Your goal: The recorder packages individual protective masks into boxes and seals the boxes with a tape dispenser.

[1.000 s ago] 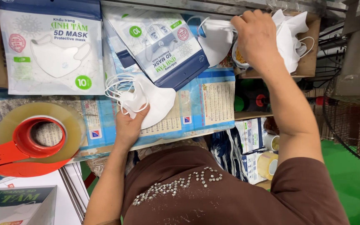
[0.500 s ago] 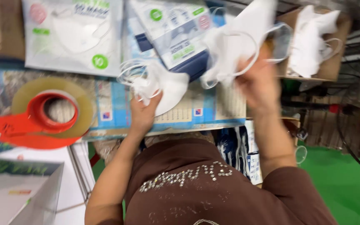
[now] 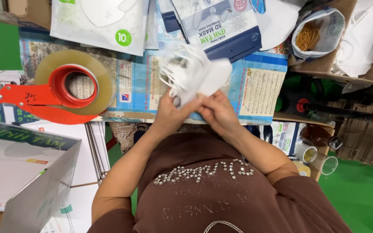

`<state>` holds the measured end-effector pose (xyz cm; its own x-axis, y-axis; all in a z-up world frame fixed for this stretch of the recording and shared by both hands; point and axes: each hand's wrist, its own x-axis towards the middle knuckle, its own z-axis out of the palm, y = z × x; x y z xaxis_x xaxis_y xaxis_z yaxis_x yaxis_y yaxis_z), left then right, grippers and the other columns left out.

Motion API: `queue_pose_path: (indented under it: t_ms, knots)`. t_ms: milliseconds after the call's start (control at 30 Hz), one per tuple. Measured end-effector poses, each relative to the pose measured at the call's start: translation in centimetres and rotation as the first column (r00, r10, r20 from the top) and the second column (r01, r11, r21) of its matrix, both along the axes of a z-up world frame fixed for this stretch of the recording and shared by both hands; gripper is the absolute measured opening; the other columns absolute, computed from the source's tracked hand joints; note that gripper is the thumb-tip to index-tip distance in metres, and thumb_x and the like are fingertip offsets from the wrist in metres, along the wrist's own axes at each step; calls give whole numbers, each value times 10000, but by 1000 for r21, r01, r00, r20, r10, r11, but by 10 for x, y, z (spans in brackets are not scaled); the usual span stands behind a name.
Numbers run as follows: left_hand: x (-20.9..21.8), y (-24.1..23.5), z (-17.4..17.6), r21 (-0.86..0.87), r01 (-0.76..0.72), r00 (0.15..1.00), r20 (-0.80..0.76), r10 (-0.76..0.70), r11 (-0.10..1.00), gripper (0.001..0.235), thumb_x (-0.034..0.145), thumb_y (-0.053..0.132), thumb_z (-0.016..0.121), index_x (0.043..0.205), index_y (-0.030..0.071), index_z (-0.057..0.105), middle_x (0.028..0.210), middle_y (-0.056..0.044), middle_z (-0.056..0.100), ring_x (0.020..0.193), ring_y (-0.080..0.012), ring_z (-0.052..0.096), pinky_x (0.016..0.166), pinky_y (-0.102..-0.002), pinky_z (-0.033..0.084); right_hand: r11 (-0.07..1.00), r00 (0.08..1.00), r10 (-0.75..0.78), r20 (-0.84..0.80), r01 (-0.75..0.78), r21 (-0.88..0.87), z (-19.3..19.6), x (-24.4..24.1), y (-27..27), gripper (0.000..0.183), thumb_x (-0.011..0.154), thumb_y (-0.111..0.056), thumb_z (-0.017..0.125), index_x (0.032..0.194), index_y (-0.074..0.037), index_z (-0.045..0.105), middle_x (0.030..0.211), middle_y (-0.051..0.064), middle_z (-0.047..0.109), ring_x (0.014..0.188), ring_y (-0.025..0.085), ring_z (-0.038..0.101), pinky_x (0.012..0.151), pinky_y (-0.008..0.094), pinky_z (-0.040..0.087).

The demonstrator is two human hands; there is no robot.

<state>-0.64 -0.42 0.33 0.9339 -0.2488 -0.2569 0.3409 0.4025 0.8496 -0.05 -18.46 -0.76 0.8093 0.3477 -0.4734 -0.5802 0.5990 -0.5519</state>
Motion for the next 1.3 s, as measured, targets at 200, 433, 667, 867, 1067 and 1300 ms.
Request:
queue_pose_path:
  t_ms: [200,433,667,867,1067,1300]
  knots:
    - [4,27,19,540,-283,722,664,-195,793,292,870,12,767,1146,-6,674,1131,-194,704,1065,-334,684,926,-409,569,867,879,111,464,143,-477,7,-12,-42,806,804,-52,853,1463,-49,389,1416,129,485,1248,252,593,1071,443,535]
    - [16,26,3,667,-191,578,669,-467,720,369,685,84,782,1047,51,719,1083,-133,720,1042,-383,670,918,-474,504,440,449,741,500,238,-866,-15,3,-39,906,729,-151,921,1468,12,421,1309,153,507,1223,287,546,1062,453,488]
    - [-5,2,9,806,-140,551,546,-631,575,365,777,146,735,1129,50,724,1037,-122,698,944,-327,661,823,-436,512,539,588,698,409,-56,-840,2,6,-47,622,843,-239,834,1373,-60,563,1168,104,736,1071,215,715,965,343,563]
    - [25,-26,44,708,-345,331,706,-626,616,245,817,77,675,1063,69,676,1045,-115,666,981,-274,660,858,-390,541,571,622,693,365,-165,-804,0,8,-93,651,913,-293,705,1487,-28,546,1071,82,778,934,210,762,865,330,602]
    - [109,-48,37,569,-605,410,823,-395,558,221,913,32,686,1131,-3,688,1085,-121,629,1010,-297,613,880,-400,533,953,972,-230,49,235,-191,-41,34,-136,457,1051,-203,652,1369,100,528,1115,235,718,965,322,726,864,422,601]
    - [142,-83,-29,739,-606,413,609,-677,295,19,762,60,651,773,45,651,881,-92,584,893,-273,602,720,-377,527,894,917,-394,58,397,-206,-34,36,-99,440,988,-161,638,1329,99,535,1158,202,689,1070,323,720,946,463,615]
